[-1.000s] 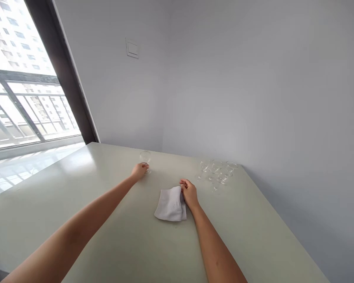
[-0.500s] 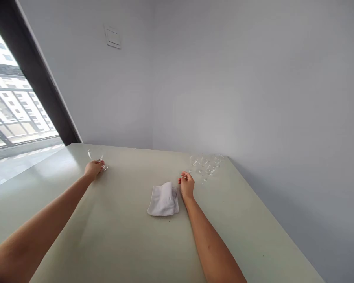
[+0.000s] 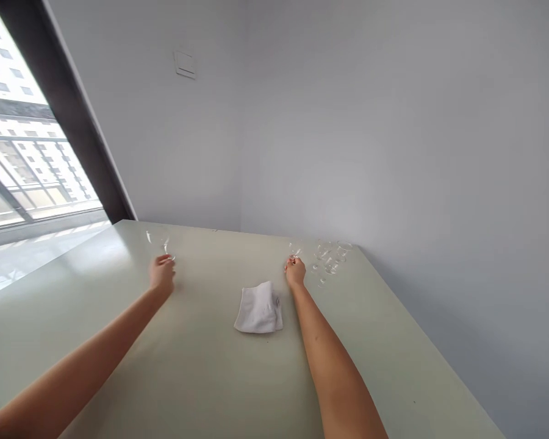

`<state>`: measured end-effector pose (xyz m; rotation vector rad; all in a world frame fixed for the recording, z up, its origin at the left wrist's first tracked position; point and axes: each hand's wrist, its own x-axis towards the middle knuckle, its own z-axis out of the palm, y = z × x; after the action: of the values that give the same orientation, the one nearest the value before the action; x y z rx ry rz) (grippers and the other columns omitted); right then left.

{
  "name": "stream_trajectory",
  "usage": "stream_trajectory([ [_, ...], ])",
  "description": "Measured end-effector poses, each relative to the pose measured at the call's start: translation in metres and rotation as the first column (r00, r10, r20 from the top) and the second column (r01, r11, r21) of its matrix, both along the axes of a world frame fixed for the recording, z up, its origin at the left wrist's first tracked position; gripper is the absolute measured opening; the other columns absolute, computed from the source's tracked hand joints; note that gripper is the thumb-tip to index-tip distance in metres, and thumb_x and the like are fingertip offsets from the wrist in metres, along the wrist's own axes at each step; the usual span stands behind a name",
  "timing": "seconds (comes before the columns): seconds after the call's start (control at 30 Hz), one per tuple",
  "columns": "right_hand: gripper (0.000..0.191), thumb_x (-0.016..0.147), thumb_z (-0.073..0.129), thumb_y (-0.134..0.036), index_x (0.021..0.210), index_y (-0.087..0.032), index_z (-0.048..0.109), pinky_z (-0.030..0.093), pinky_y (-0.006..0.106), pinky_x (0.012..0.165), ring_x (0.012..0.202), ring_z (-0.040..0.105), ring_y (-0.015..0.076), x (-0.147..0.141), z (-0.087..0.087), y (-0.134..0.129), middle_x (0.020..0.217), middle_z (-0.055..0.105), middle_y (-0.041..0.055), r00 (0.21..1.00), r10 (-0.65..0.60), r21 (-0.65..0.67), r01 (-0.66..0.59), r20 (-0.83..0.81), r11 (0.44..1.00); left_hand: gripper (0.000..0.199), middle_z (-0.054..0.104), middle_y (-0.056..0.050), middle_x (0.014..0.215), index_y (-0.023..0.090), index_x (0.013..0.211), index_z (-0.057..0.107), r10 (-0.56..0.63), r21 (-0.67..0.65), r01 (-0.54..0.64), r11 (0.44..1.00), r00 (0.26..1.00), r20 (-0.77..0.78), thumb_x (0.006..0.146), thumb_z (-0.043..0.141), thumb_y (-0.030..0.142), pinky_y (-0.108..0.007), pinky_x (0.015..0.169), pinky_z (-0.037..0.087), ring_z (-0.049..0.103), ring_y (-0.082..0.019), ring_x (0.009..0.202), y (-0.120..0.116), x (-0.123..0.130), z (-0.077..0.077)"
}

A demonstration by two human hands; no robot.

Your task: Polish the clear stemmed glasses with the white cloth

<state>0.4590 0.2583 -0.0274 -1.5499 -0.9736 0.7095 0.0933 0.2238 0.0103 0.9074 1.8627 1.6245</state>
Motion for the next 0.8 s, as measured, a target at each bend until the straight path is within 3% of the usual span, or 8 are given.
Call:
stream_trajectory([
  [0.1,0.023,0.067,0.050,-0.022,0.086,-0.015,0.060,0.041,0.018,0.039,0.046,0.051,0.0085,-0.043,0.011,-0.004,0.077,0.064,0.0043,0.983,0.179,0.013,-0.180,0.041,0.984,0.024,0.060,-0.003,0.074,0.017,0.084,0.064,-0.299,-0.023,0.299,0.954,0.954,-0.003,0.062,0.055,0.019,-0.022,0.050,0.040,0.050,-0.010,0.055,-0.016,0.045,-0.002],
  [0.17,0.023,0.066,0.053,-0.021,0.086,-0.018,0.062,0.042,0.019,0.040,0.046,0.051,0.0086,-0.079,0.023,-0.015,0.074,0.064,0.0013,0.947,0.313,0.033,-0.316,0.072,0.948,0.023,0.063,-0.004,0.079,0.019,0.083,0.067,-0.423,-0.017,0.423,0.906,0.906,-0.023,0.062,0.061,0.024,-0.022,0.051,0.041,0.053,-0.011,0.059,-0.026,0.074,-0.002],
  [0.27,0.030,0.067,0.054,-0.018,0.095,-0.024,0.063,0.046,0.020,0.049,0.051,0.055,0.0091,-0.129,0.040,-0.040,0.073,0.065,-0.0028,0.866,0.476,0.101,-0.493,0.154,0.864,0.028,0.063,-0.005,0.093,0.022,0.090,0.068,-0.479,0.012,0.481,0.877,0.876,-0.055,0.065,0.064,0.033,-0.024,0.058,0.044,0.054,-0.011,0.063,-0.037,0.106,0.000],
  [0.37,0.040,0.072,0.046,-0.014,0.107,-0.026,0.059,0.048,0.021,0.054,0.055,0.056,0.0095,-0.158,0.054,-0.063,0.075,0.066,-0.0024,0.786,0.568,0.143,-0.608,0.245,0.781,0.030,0.059,-0.007,0.106,0.022,0.095,0.066,-0.456,0.037,0.458,0.888,0.888,-0.063,0.074,0.054,0.040,-0.025,0.063,0.046,0.056,-0.012,0.067,-0.041,0.112,0.000],
  [0.47,0.049,0.071,0.046,-0.013,0.118,-0.027,0.052,0.048,0.021,0.050,0.058,0.058,0.0090,-0.158,0.061,-0.079,0.097,0.065,0.0016,0.750,0.632,0.106,-0.657,0.196,0.746,0.031,0.062,-0.007,0.101,0.020,0.091,0.065,-0.444,0.040,0.447,0.894,0.894,-0.067,0.075,0.052,0.043,-0.026,0.067,0.046,0.058,-0.013,0.071,-0.037,0.090,-0.005],
  [0.57,0.048,0.070,0.049,-0.017,0.118,-0.025,0.052,0.049,0.022,0.052,0.065,0.060,0.0098,-0.133,0.063,-0.089,0.112,0.059,0.0058,0.778,0.608,0.110,-0.626,0.160,0.772,0.031,0.066,-0.005,0.085,0.017,0.083,0.064,-0.414,0.009,0.415,0.910,0.908,-0.063,0.073,0.053,0.044,-0.026,0.069,0.046,0.060,-0.015,0.072,-0.027,0.043,-0.009],
  [0.7,0.029,0.072,0.048,-0.025,0.097,-0.017,0.061,0.044,0.022,0.048,0.060,0.058,0.0121,-0.081,0.056,-0.102,0.088,0.066,0.0061,0.837,0.530,0.050,-0.540,0.136,0.840,0.030,0.067,-0.005,0.084,0.017,0.084,0.061,-0.286,-0.064,0.282,0.957,0.954,-0.083,0.071,0.055,0.043,-0.027,0.068,0.045,0.059,-0.015,0.070,-0.015,-0.029,-0.011],
  [0.8,0.023,0.071,0.049,-0.028,0.084,-0.017,0.064,0.041,0.023,0.046,0.055,0.055,0.0124,-0.046,0.045,-0.114,0.077,0.067,0.0046,0.881,0.450,0.007,-0.456,0.145,0.890,0.029,0.067,-0.005,0.083,0.018,0.085,0.061,-0.228,-0.120,0.215,0.969,0.967,-0.114,0.070,0.056,0.041,-0.029,0.065,0.044,0.058,-0.016,0.065,-0.010,-0.065,-0.012],
])
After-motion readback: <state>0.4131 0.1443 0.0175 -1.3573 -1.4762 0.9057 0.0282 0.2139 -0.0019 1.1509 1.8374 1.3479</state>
